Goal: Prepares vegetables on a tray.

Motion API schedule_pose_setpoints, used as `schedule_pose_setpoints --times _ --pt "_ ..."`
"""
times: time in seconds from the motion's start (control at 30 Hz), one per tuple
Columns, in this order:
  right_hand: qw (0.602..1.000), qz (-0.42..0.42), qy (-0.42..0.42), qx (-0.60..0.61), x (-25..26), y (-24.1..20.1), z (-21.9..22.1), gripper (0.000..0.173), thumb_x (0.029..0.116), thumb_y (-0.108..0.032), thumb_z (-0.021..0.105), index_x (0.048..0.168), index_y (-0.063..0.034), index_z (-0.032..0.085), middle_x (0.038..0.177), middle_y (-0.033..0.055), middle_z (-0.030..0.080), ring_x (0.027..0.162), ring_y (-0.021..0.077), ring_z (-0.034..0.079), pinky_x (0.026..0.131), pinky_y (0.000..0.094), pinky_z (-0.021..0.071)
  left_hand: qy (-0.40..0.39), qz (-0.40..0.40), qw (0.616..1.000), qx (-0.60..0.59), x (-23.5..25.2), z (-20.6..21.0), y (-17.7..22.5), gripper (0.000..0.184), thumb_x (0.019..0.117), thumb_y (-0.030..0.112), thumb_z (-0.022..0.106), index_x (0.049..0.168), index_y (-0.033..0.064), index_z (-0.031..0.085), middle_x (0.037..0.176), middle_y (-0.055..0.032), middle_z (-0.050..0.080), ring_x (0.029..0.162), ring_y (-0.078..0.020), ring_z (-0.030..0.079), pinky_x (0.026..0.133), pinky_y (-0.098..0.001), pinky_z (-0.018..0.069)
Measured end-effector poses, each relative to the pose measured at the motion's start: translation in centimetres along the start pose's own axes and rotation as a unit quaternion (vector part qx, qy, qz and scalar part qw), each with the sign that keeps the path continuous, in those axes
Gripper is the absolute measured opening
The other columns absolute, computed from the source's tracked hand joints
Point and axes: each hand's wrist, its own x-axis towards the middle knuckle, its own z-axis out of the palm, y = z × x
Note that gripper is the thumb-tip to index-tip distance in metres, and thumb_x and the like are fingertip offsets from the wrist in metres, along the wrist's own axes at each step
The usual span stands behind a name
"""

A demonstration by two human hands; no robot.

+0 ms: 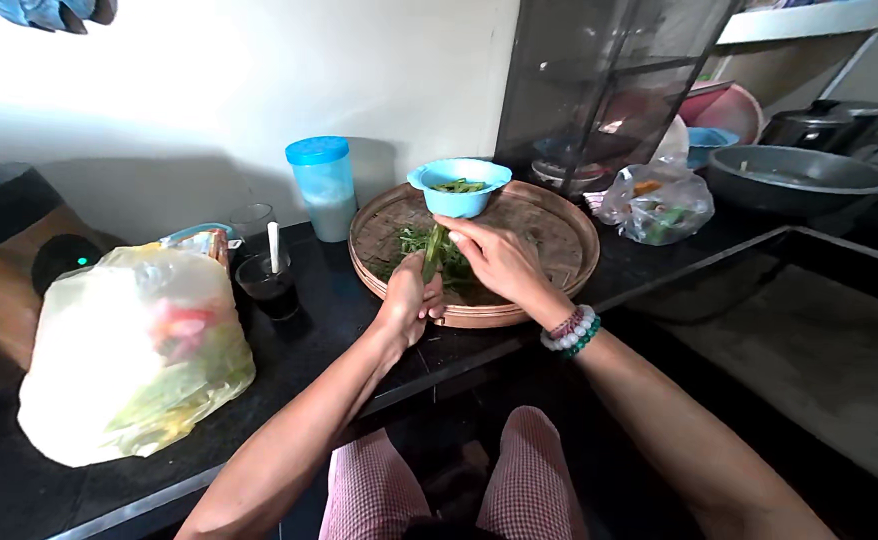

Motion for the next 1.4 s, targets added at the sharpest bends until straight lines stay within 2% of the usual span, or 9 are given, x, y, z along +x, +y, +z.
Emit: schedule_pose_setpoints --times 0.13,0.33,0.5,1.0,1.1,1.17,1.27,1.33,1.4 --pt "0.999 0.046 0.004 0.024 -0.2 1.6 -1.5 0.039 0.1113 -0.036 0.041 0.145 -0.0284 0.059 0.109 0.0165 0.073 0.086 0.041 0.069 0.068 0.0634 0.0509 -0.032 -0.031 0.998 -0.053 0.4 -0.1 0.6 0.044 0.1118 0.046 0.026 0.1 0.0105 0.051 0.053 0.0052 0.036 0.036 -0.0043 0.034 0.035 -0.0167 0.0331" --pt "1.0 -0.003 -0.005 0.018 -0.7 -0.5 -0.2 0.04 0.111 -0.036 0.039 0.148 -0.0373 0.056 0.116 0.0038 0.074 0.093 0.0281 0.072 0.075 0.0586 0.0561 -0.009 0.01 0.999 -0.042 1.0 -0.3 0.4 0.048 0.1123 0.047 0.024 0.104 0.0094 0.053 0.058 0.0035 0.041 0.039 -0.0046 0.037 0.037 -0.0169 0.0356" --pt "0.999 -0.032 -0.016 -0.024 -1.4 -1.2 1.5 0.04 0.1093 -0.042 0.042 0.147 -0.0458 0.054 0.093 0.0044 0.072 0.074 0.0251 0.068 0.059 0.0493 0.052 0.0 0.012 1.0 -0.023 0.8 -0.4 0.2 0.051 0.1125 0.046 0.023 0.079 0.0146 0.046 0.051 0.0049 0.031 0.037 -0.0058 0.03 0.038 -0.018 0.0304" --pt "0.997 0.039 0.016 -0.058 1.9 2.2 0.5 0.038 0.1098 -0.041 0.043 0.144 -0.0382 0.058 0.099 0.0138 0.071 0.085 0.0385 0.068 0.063 0.0605 0.0505 -0.04 -0.033 0.997 -0.058 -0.3 -0.4 0.6 0.048 0.113 0.042 0.021 0.096 0.0093 0.052 0.05 0.0066 0.031 0.035 -0.0032 0.032 0.036 -0.0157 0.0323" --pt "0.998 0.044 0.033 -0.034 1.7 2.8 -1.0 0.043 0.1107 -0.043 0.039 0.142 -0.0268 0.062 0.106 0.0158 0.074 0.091 0.0402 0.07 0.071 0.0641 0.0517 -0.037 -0.009 0.999 -0.017 0.1 -0.2 0.8 0.048 0.113 0.043 0.021 0.104 0.0096 0.054 0.053 0.0053 0.036 0.039 -0.0048 0.035 0.039 -0.0177 0.0354" --pt "0.992 0.087 -0.076 -0.043 1.5 3.5 -1.7 0.059 0.1065 -0.059 0.038 0.137 -0.0151 0.064 0.112 0.021 0.071 0.103 0.0442 0.068 0.082 0.0691 0.0506 -0.041 0.032 0.997 0.053 0.3 -0.4 0.5 0.048 0.1125 0.04 0.019 0.116 0.01 0.057 0.056 0.0049 0.039 0.041 -0.0057 0.036 0.041 -0.0192 0.0381" --pt "0.961 0.15 -0.217 -0.078 3.4 4.6 -1.8 0.054 0.1043 -0.052 0.052 0.129 -0.0066 0.069 0.116 0.0234 0.07 0.112 0.045 0.065 0.092 0.0692 0.0484 -0.022 0.081 0.983 0.166 0.4 -0.8 0.6 0.04 0.1128 0.034 0.027 0.125 0.0101 0.056 0.063 0.0027 0.044 0.046 -0.0075 0.041 0.045 -0.0219 0.0423" --pt "0.98 0.128 -0.13 -0.079 3.6 4.0 -2.5 0.044 0.1074 -0.038 0.052 0.103 0.0005 0.071 0.096 0.0232 0.07 0.095 0.0429 0.068 0.083 0.0652 0.0511 -0.001 0.119 0.96 0.255 0.7 -1.1 0.3 0.033 0.1136 0.033 0.031 0.13 0.012 0.051 0.069 -0.0004 0.045 0.049 -0.0105 0.043 0.046 -0.0251 0.0439" --pt "0.984 0.126 -0.084 -0.096 3.3 3.4 -2.6 0.033 0.1052 -0.027 0.055 0.101 0.0032 0.068 0.089 0.0241 0.069 0.089 0.0439 0.069 0.078 0.0639 0.052 0.019 0.152 0.924 0.352 1.2 -1.5 0.0 0.036 0.1129 0.039 0.034 0.136 0.0149 0.047 0.072 -0.0054 0.049 0.05 -0.0172 0.049 0.048 -0.0337 0.0482"
